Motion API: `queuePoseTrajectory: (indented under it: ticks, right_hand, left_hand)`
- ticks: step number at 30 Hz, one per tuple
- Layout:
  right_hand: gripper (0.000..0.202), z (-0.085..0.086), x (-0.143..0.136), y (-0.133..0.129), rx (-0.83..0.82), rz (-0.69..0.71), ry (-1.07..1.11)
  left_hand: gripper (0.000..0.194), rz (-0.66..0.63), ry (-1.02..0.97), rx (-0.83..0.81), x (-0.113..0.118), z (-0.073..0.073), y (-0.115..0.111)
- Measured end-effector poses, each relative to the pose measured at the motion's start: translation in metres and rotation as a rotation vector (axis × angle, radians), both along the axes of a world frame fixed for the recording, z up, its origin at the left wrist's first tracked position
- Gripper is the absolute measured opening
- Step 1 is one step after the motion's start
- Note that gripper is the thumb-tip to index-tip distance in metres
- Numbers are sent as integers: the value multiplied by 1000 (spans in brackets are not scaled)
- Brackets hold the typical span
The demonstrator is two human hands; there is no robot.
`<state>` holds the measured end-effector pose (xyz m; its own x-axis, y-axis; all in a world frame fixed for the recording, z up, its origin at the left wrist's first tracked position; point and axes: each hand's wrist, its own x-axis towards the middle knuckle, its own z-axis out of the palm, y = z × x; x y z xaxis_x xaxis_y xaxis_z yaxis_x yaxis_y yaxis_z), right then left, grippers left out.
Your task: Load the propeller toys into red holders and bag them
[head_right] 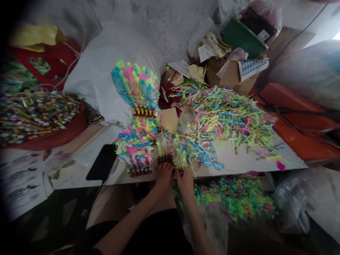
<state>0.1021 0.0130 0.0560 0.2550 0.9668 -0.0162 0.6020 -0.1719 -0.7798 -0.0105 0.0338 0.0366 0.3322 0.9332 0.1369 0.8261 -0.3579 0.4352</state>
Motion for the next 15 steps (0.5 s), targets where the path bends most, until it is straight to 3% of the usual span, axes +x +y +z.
queuePoseTrajectory:
  ticks: [8,15]
  right_hand:
    - [21,-15,-6,10,50,-32,275]
    - [22,-21,-3,14,95,-36,288]
  left_hand:
    - [15,4,72,3,0,1,6]
    - [25,-28,34,56,-15,-15,-11]
